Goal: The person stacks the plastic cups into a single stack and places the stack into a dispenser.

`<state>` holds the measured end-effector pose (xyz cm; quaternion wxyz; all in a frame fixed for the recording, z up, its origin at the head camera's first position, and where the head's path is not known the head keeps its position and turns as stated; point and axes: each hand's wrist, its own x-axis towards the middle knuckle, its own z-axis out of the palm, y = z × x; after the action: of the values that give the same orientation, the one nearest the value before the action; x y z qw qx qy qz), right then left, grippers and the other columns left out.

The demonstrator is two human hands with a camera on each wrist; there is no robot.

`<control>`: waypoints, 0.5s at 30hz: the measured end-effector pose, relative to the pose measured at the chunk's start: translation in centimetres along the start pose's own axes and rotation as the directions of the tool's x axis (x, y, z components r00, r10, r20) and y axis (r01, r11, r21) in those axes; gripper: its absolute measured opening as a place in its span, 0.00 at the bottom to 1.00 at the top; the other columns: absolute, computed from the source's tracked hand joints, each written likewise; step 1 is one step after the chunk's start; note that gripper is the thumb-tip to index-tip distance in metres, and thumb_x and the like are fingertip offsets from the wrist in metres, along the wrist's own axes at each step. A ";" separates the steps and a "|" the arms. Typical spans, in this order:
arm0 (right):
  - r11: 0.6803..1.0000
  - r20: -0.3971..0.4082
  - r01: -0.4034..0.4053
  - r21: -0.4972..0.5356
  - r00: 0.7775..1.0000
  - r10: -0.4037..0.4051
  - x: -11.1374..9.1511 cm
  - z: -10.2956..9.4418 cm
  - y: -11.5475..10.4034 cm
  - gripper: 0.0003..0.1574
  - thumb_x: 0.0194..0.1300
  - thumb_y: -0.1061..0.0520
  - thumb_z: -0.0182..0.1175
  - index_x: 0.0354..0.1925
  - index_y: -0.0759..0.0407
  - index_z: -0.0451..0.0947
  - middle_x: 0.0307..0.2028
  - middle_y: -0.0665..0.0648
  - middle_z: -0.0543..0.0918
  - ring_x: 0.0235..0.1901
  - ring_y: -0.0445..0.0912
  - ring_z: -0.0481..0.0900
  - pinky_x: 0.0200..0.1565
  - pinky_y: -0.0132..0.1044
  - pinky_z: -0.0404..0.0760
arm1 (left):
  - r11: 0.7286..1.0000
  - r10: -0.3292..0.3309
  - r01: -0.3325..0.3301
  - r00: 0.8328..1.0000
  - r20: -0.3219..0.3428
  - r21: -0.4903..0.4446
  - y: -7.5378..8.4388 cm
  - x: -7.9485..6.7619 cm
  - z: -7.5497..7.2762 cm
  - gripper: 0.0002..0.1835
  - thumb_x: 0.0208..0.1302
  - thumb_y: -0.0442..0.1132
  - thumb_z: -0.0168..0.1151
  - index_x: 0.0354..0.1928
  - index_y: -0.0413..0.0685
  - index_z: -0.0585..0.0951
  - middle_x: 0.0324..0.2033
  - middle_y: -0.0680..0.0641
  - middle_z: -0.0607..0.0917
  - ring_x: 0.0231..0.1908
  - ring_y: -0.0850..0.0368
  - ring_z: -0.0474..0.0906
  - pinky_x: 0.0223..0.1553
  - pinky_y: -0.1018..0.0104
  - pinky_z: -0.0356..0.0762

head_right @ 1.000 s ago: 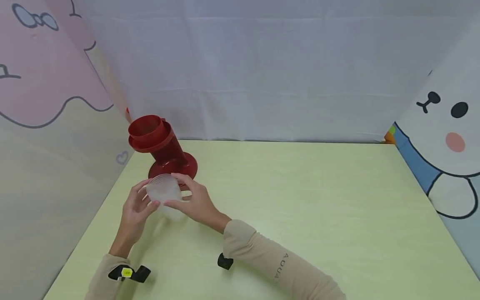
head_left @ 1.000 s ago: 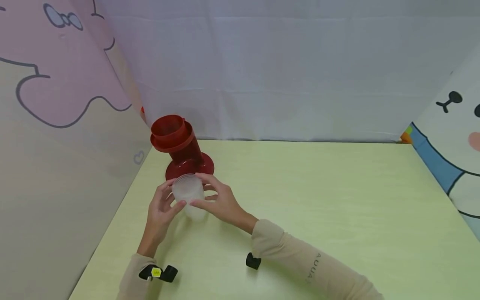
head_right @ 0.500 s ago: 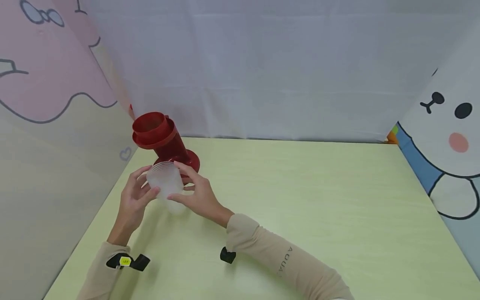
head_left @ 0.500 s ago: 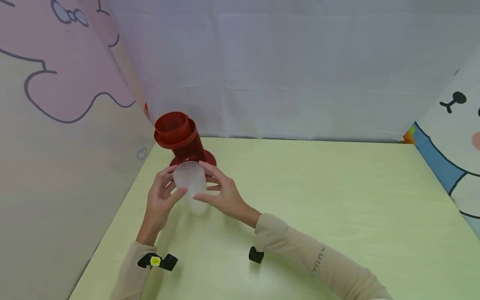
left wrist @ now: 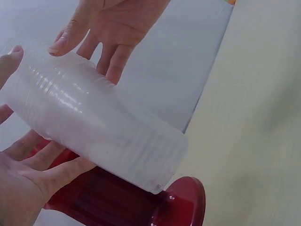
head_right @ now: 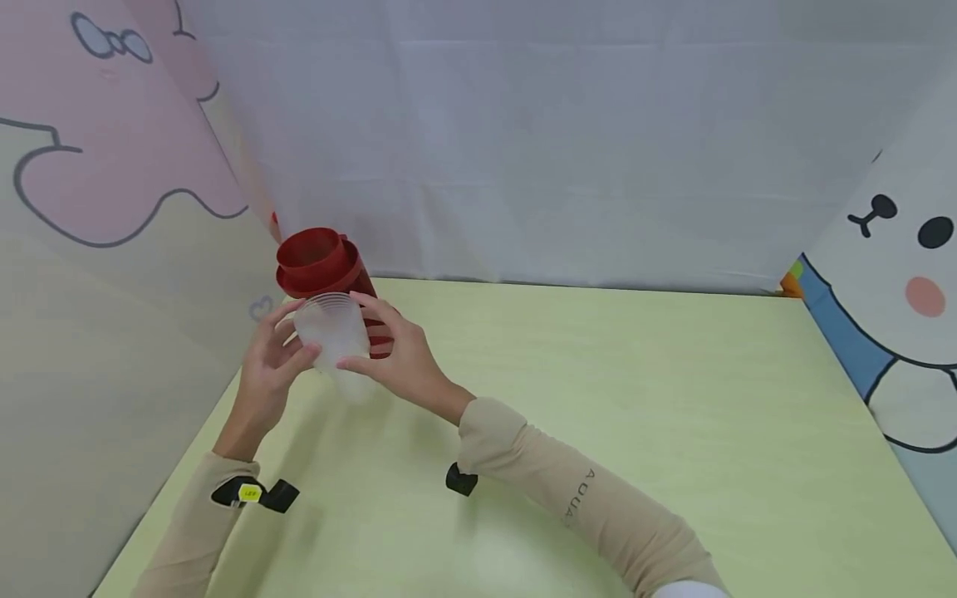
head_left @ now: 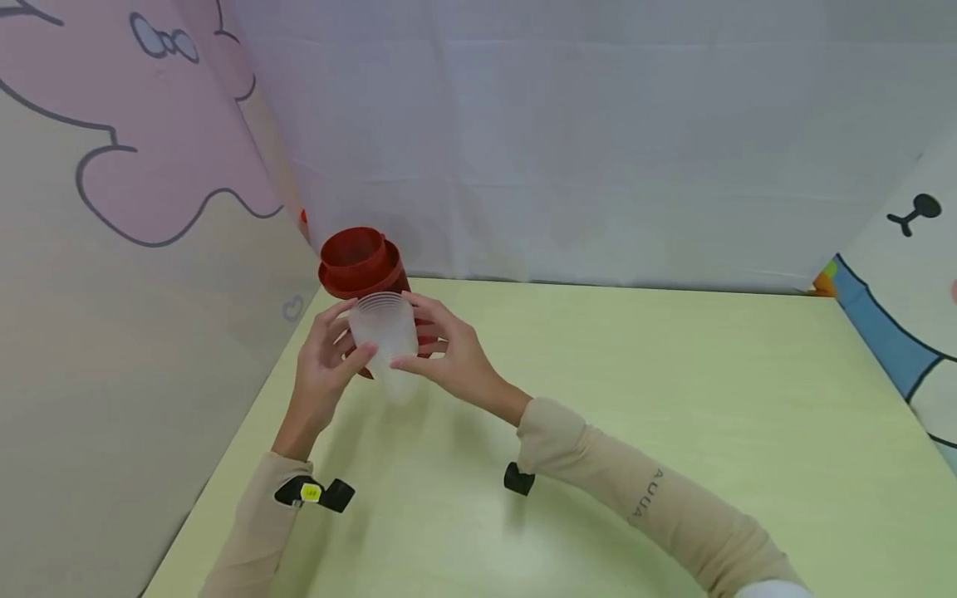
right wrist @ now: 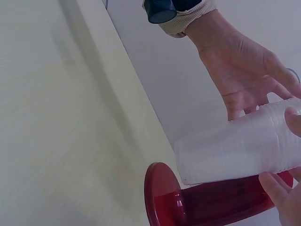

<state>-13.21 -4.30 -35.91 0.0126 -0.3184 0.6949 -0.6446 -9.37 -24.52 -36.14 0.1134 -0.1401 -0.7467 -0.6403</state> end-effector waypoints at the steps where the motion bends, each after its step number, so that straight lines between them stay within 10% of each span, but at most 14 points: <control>1: 1.000 0.002 0.004 -0.008 1.000 -0.004 0.2 -0.1 -0.2 0.48 0.54 0.58 0.71 0.68 0.47 0.60 0.55 0.53 0.75 0.45 0.47 0.79 0.45 0.41 0.83 | 1.000 0.004 -0.004 1.000 -0.002 0.001 0.2 0.2 0.0 0.32 0.64 0.31 0.58 0.68 0.53 0.60 0.59 0.42 0.71 0.54 0.52 0.74 0.42 0.69 0.81; 15: 0.998 0.015 0.027 -0.050 1.000 -0.027 1.9 -1.3 -6.0 0.46 0.51 0.68 0.70 0.66 0.64 0.62 0.51 0.66 0.74 0.47 0.57 0.79 0.48 0.44 0.81 | 0.999 0.036 -0.036 0.999 0.006 -0.032 2.3 2.1 -1.1 0.32 0.64 0.30 0.58 0.68 0.54 0.61 0.61 0.41 0.68 0.56 0.50 0.73 0.48 0.67 0.78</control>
<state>-12.68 -3.84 -29.51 0.0009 -0.3326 0.7065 -0.6247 -10.55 -25.13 -33.14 0.1202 -0.1575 -0.7342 -0.6493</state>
